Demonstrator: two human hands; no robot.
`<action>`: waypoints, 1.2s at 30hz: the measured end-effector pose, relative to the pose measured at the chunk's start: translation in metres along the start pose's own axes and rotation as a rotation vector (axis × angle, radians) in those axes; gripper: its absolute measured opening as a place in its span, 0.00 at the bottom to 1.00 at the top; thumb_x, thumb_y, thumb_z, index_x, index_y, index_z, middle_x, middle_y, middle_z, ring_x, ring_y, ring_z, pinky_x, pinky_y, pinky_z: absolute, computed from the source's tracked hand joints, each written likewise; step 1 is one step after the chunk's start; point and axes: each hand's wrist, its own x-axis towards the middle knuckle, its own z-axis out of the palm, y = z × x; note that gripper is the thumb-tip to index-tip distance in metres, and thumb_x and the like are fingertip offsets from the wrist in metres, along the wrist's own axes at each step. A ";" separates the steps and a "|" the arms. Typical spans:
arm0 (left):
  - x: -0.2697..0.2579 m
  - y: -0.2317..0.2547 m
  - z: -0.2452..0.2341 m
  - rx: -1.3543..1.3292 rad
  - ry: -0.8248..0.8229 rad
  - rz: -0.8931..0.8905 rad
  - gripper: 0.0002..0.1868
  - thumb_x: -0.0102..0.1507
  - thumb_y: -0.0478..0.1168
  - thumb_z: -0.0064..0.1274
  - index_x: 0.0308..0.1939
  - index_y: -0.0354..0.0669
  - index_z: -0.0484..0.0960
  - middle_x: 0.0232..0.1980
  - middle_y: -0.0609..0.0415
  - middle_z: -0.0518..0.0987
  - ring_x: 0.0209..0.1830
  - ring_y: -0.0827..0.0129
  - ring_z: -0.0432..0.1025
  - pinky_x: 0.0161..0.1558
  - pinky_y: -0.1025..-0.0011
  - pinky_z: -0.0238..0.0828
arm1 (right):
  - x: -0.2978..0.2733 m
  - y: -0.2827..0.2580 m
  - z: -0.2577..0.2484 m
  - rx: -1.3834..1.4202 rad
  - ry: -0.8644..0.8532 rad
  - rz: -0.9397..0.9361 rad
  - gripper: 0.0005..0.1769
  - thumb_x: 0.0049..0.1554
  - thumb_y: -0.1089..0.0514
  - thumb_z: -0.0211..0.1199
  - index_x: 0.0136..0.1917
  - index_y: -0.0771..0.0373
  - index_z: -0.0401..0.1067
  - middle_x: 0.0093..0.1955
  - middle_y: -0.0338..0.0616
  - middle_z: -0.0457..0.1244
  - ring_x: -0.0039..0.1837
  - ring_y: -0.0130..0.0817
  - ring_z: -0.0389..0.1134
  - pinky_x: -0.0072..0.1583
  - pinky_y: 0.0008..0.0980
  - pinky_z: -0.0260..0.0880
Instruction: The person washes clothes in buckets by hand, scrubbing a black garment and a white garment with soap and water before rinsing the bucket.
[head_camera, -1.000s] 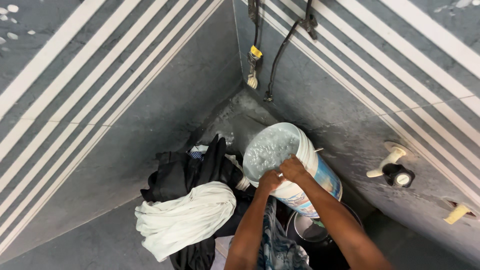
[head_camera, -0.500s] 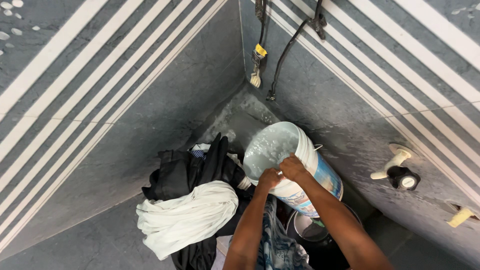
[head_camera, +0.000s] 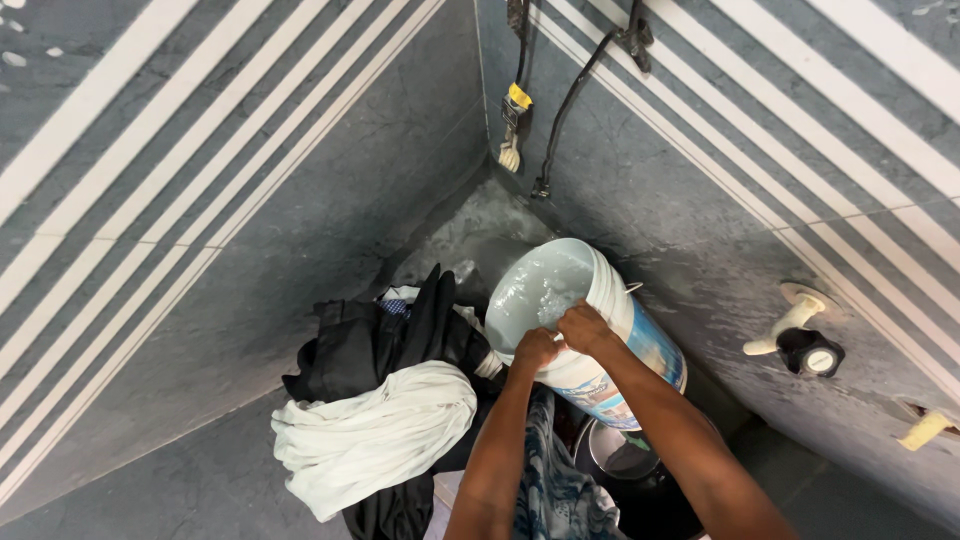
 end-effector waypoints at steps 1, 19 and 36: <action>0.002 0.000 -0.001 0.000 -0.001 0.002 0.29 0.63 0.59 0.57 0.60 0.45 0.83 0.58 0.42 0.80 0.60 0.48 0.74 0.61 0.59 0.69 | 0.001 0.000 -0.002 -0.028 -0.002 -0.017 0.06 0.52 0.53 0.68 0.40 0.56 0.82 0.41 0.46 0.72 0.52 0.41 0.73 0.66 0.42 0.60; 0.018 -0.016 -0.016 -0.092 0.146 0.028 0.31 0.63 0.63 0.51 0.58 0.45 0.83 0.57 0.44 0.82 0.58 0.51 0.75 0.60 0.61 0.69 | 0.031 0.003 -0.017 -0.036 0.023 -0.043 0.07 0.50 0.59 0.64 0.40 0.57 0.82 0.44 0.47 0.71 0.55 0.40 0.71 0.65 0.39 0.59; 0.033 -0.033 -0.023 -0.225 0.240 -0.127 0.23 0.63 0.54 0.55 0.55 0.46 0.86 0.49 0.45 0.83 0.52 0.51 0.77 0.55 0.61 0.72 | 0.065 0.002 -0.020 0.059 0.023 -0.009 0.11 0.52 0.60 0.64 0.48 0.55 0.82 0.52 0.47 0.71 0.65 0.41 0.65 0.76 0.42 0.50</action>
